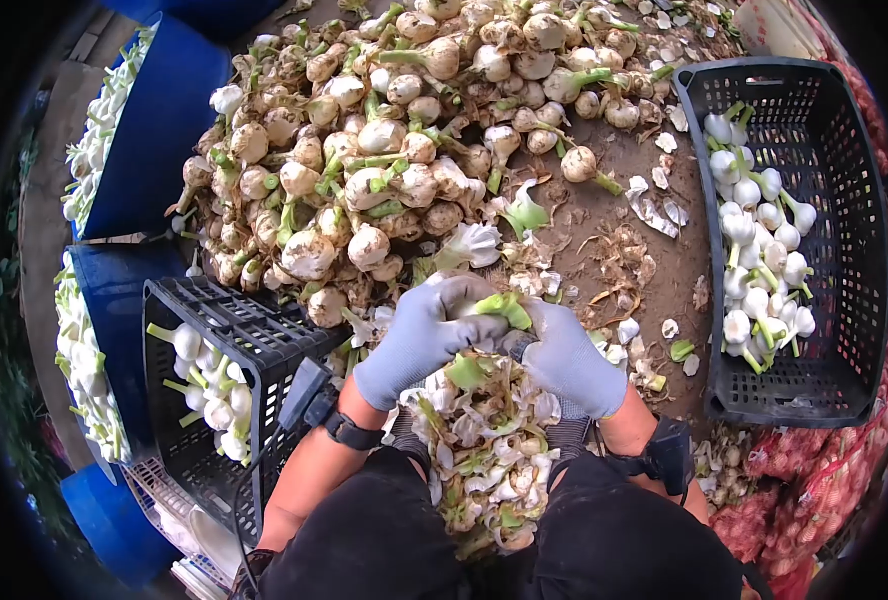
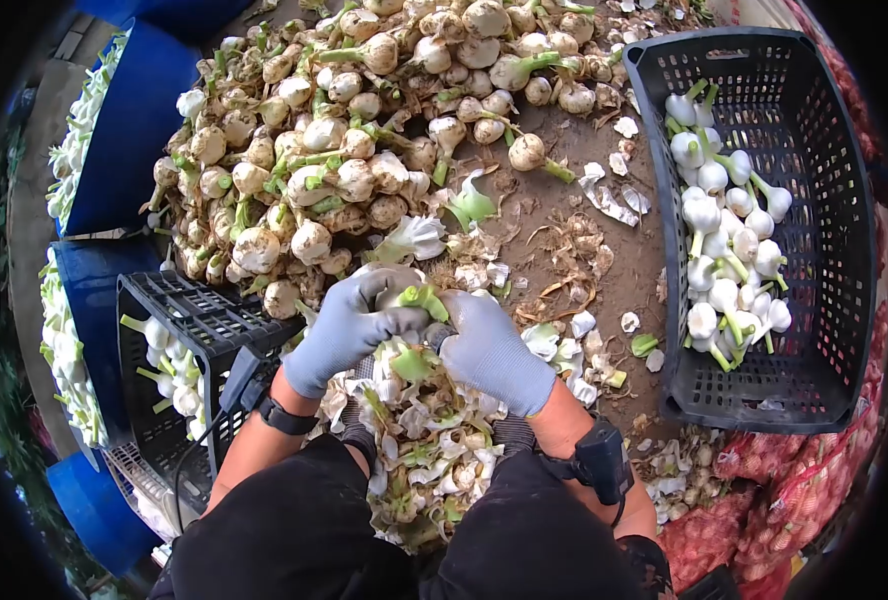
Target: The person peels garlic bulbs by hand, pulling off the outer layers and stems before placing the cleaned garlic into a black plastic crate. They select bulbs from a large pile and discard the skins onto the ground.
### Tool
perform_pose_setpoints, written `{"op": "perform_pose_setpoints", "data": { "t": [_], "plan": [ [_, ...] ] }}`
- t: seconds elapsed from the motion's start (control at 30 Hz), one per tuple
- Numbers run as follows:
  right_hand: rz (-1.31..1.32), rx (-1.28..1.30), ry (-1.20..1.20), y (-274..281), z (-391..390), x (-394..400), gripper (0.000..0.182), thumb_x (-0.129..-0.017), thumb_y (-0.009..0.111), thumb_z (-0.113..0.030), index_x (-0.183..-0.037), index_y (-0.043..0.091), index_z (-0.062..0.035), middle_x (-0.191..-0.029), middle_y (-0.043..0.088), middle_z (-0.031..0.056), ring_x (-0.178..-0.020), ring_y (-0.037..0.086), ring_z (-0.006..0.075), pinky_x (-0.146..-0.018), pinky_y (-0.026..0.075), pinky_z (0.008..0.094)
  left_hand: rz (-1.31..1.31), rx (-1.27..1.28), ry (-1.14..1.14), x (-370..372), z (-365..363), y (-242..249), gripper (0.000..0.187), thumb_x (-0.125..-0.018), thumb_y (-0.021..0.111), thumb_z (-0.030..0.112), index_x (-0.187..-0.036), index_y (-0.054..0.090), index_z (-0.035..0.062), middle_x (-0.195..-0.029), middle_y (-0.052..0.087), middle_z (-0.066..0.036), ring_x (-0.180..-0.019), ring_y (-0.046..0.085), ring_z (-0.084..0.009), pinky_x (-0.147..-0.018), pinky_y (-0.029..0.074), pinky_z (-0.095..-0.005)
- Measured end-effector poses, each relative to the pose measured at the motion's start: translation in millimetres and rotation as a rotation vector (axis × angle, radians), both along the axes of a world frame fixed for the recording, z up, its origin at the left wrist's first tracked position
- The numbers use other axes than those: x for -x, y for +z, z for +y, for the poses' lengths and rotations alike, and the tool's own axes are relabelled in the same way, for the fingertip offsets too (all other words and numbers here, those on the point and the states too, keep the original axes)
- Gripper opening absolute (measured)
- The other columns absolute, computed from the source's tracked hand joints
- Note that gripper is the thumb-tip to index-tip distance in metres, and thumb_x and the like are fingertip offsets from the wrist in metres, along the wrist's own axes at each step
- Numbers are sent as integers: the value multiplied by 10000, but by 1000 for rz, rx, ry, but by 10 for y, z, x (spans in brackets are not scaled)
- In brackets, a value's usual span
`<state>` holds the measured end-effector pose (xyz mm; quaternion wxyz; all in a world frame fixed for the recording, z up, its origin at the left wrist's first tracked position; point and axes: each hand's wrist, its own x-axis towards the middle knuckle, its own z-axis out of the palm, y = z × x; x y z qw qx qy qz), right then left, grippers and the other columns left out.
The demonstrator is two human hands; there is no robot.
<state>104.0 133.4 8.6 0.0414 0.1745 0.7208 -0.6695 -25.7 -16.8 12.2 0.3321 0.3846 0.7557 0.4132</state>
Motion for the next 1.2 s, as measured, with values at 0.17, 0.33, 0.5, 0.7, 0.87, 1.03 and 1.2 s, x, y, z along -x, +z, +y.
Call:
{"op": "perform_pose_setpoints", "data": {
  "t": [0.17, 0.33, 0.5, 0.7, 0.87, 1.03, 1.2],
  "plan": [
    [-239, -829, 67, -99, 123, 14, 235, -824, 601, -138, -1025, 632, -20, -896, 650, 206, -816, 648, 387, -723, 517, 472, -955, -116, 260, -55, -46, 11, 443, -919, 660, 357, -1129, 618, -32, -1146, 650, -121, -1050, 619, -197, -960, 477, -341],
    [-447, -666, 402, 29, 51, -41, 203, -749, 612, -109, -940, 666, -70, -866, 667, 174, -807, 667, 339, -714, 529, 437, -1112, -466, 383, -75, -20, -52, 438, -983, 564, 317, -1238, 564, -39, -1240, 605, -158, -1211, 550, -233, -1051, 421, -348],
    [170, 476, 796, 474, -70, -159, 276, -847, 675, -272, -1037, 671, -72, -822, 674, 173, -801, 675, 336, -724, 523, 415, -1429, -603, 703, -2, -175, -381, 418, -1030, 442, 310, -1309, 481, 1, -1311, 541, -170, -1225, 544, -317, -1059, 456, -434],
    [-372, -308, 324, 182, 134, 60, 630, -813, 739, -360, -1336, 502, -102, -1025, 655, 197, -1020, 639, 327, -785, 524, 424, -1348, -514, 681, -91, -86, -322, 358, -1022, 461, 332, -1160, 531, 9, -1229, 584, -148, -1121, 603, -257, -1002, 520, -420],
    [179, -534, 21, -45, 64, 104, 671, -801, 696, -110, -1410, 414, -96, -1223, 579, 217, -995, 638, 367, -863, 531, 424, -833, -125, 373, -248, 122, -14, 544, -963, 613, 334, -1328, 468, -43, -1155, 616, -69, -1079, 610, -156, -929, 505, -298],
    [596, 1070, -344, 285, 1029, -189, 706, -861, 681, -141, -1486, 354, -157, -1392, 499, 138, -1004, 642, 248, -816, 566, 361, -794, -313, 511, 38, 134, 126, 468, -984, 582, 276, -1352, 472, 10, -1296, 565, -95, -1092, 618, -194, -978, 477, -332],
    [99, 76, -573, -545, 1517, 38, 496, -859, 584, 47, -1347, 514, -2, -1203, 600, 170, -993, 631, 202, -823, 538, 320, -771, -143, 434, -67, 100, -31, 391, -986, 567, 265, -1269, 549, -4, -1183, 629, -81, -1034, 632, -166, -900, 503, -300]
  ]
}}
